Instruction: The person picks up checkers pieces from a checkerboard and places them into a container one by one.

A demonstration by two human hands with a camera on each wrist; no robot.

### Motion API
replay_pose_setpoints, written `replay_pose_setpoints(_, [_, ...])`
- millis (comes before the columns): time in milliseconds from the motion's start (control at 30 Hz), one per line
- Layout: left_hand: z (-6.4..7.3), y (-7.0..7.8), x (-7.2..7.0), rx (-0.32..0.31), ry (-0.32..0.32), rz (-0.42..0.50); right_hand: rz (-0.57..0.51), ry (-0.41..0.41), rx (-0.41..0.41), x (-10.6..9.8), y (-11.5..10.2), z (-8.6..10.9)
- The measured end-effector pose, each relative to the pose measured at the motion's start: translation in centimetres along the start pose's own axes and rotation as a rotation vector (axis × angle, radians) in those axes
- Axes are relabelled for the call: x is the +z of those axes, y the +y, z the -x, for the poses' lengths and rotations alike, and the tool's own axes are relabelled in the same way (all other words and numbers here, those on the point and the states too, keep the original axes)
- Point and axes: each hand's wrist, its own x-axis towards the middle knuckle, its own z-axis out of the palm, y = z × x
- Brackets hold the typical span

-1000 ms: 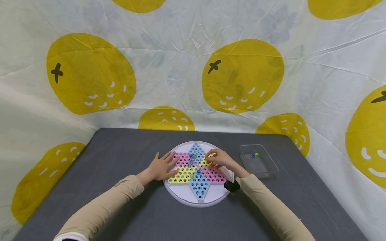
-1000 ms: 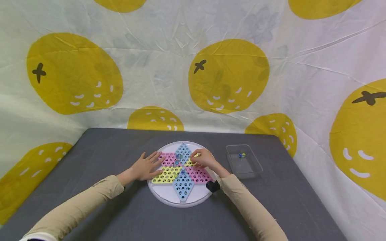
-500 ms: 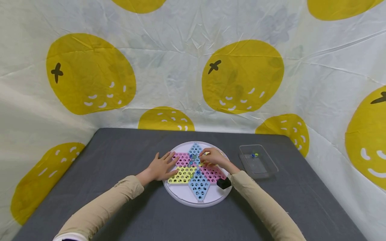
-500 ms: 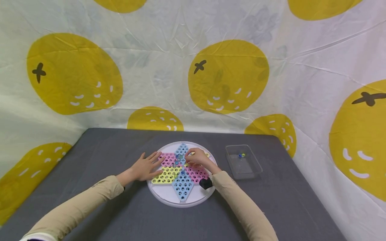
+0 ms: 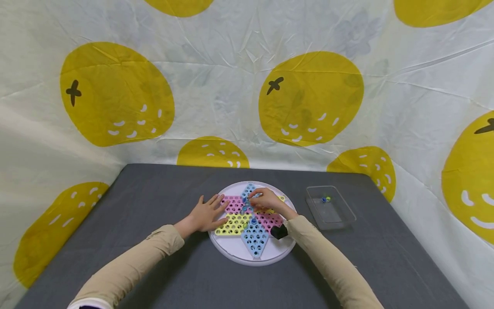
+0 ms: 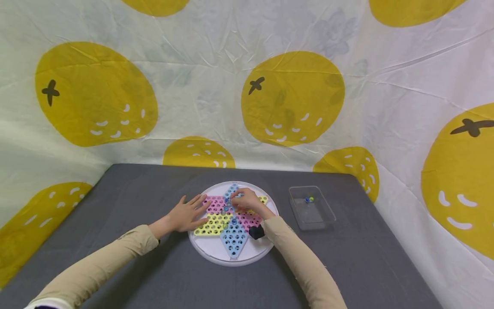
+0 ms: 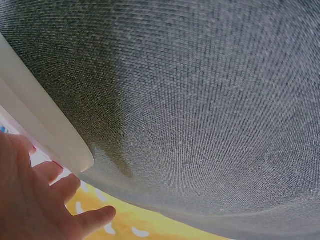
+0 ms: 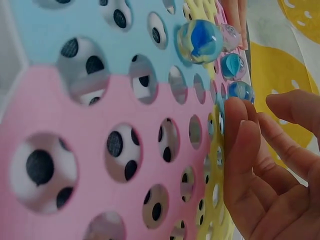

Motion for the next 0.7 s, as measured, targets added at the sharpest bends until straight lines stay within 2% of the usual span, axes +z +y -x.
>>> replay_pose_setpoints(433, [-0.16,-0.18,0.07,-0.006,-0.013,0.003,0.030,0.022,0.081,0.37,0.12,-0.88])
replay_pose_setpoints(700, [-0.11,-0.07,0.09,0.000,0.014,0.026,0.063,0.055,0.092,0.50,0.03,-0.84])
